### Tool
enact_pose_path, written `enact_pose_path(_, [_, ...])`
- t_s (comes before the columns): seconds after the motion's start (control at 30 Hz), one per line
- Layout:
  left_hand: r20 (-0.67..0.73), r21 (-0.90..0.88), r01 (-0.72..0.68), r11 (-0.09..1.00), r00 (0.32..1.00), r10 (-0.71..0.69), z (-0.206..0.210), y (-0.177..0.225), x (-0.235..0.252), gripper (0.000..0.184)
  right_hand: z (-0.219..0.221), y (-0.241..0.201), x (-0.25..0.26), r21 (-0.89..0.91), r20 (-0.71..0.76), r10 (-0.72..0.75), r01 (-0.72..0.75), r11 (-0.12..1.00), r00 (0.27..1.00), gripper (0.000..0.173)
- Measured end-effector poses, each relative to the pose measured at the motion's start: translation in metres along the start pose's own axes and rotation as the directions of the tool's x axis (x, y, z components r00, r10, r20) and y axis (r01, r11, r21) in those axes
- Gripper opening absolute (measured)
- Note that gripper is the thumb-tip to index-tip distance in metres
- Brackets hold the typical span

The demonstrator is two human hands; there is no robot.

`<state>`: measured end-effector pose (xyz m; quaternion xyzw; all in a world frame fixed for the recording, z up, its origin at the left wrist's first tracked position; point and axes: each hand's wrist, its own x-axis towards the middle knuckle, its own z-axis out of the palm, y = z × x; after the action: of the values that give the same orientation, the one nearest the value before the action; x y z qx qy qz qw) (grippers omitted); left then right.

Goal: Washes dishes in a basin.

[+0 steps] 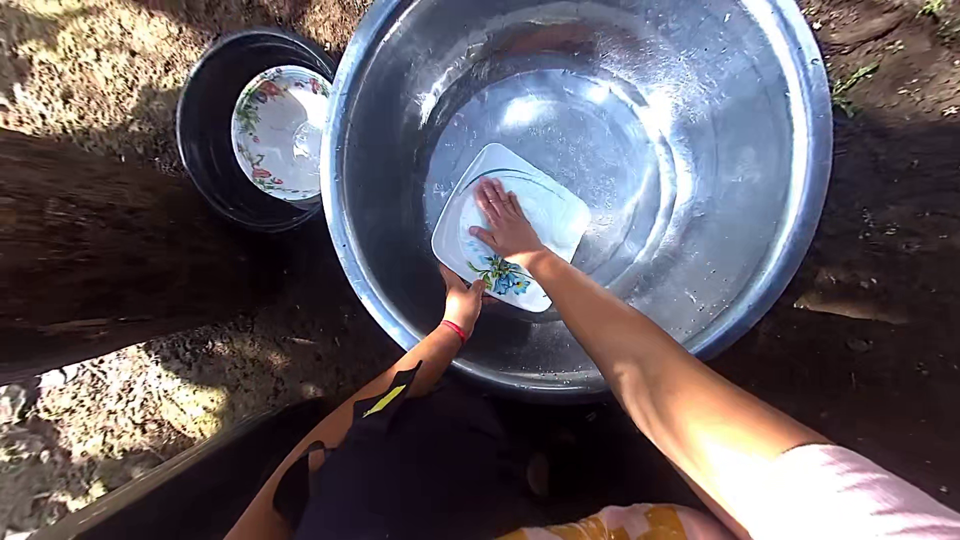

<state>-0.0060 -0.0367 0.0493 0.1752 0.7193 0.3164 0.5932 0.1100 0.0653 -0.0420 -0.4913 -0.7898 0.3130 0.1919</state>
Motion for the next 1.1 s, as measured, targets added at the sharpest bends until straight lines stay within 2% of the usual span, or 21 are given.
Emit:
enact_pose_path(0.1, [-0.014,0.018,-0.013,1.000,1.000,0.013,-0.002,-0.003,0.000,0.086,-0.013,0.040,-0.025,-0.143,-0.060,0.219,-0.225,0.964,0.974,0.080])
enact_pose_path(0.2, [0.007,0.168,-0.056,0.984,0.998,0.056,-0.002,-0.011,0.005,0.079,-0.010,0.029,-0.060,-0.139,-0.132,0.398,-0.414,0.900,0.908,0.075])
enact_pose_path(0.27, [0.046,0.308,-0.068,0.949,0.997,0.057,-0.001,-0.013,0.007,0.085,0.001,0.015,-0.065,-0.121,-0.178,0.387,-0.411,0.904,0.905,0.066])
enact_pose_path(0.33, [0.066,0.392,-0.118,0.913,0.993,0.100,0.001,-0.011,0.007,0.085,0.000,0.010,-0.052,-0.060,-0.193,0.294,-0.311,0.949,0.936,0.058])
enact_pose_path(0.4, [0.099,0.388,-0.194,0.901,0.981,0.169,0.000,-0.010,0.006,0.082,-0.019,0.011,-0.041,-0.024,-0.137,0.346,-0.352,0.936,0.928,0.056])
enact_pose_path(0.5, [0.104,0.380,-0.238,0.894,0.971,0.214,0.000,-0.012,0.005,0.079,-0.043,0.008,-0.049,-0.020,-0.109,0.598,-0.603,0.797,0.794,0.054])
enact_pose_path(0.57, [0.101,0.382,-0.250,0.890,0.968,0.229,0.001,-0.013,0.006,0.080,-0.046,0.001,-0.060,0.021,-0.102,0.690,-0.692,0.721,0.716,0.051])
enact_pose_path(0.6, [0.100,0.396,-0.253,0.883,0.968,0.232,0.001,-0.014,0.006,0.080,-0.045,-0.001,-0.063,0.037,-0.112,0.701,-0.702,0.711,0.704,0.050])
enact_pose_path(0.67, [0.122,0.420,-0.281,0.863,0.960,0.253,0.000,-0.013,0.006,0.081,-0.047,0.003,-0.058,0.040,-0.161,0.631,-0.634,0.773,0.759,0.046])
enact_pose_path(0.73, [0.158,0.429,-0.335,0.839,0.942,0.296,-0.001,-0.014,0.005,0.077,-0.055,0.017,-0.050,-0.052,-0.139,0.443,-0.453,0.890,0.886,0.047])
enact_pose_path(0.8, [0.165,0.433,-0.368,0.823,0.930,0.329,-0.002,-0.012,0.004,0.069,-0.065,0.038,-0.053,-0.176,-0.066,0.253,-0.261,0.949,0.965,0.047])
enact_pose_path(0.87, [0.142,0.423,-0.343,0.839,0.939,0.313,-0.004,-0.010,0.007,0.069,-0.070,0.060,-0.077,-0.208,0.036,0.154,-0.143,0.968,0.987,0.043])
enact_pose_path(0.97, [0.118,0.403,-0.290,0.868,0.957,0.265,-0.004,-0.012,0.009,0.077,-0.073,0.070,-0.105,-0.262,0.173,0.115,-0.067,0.963,0.978,0.034])
enact_pose_path(1.1, [0.141,0.447,-0.330,0.831,0.944,0.299,-0.005,-0.010,0.005,0.076,-0.099,0.066,-0.062,-0.239,0.275,0.020,0.048,0.970,0.961,0.045])
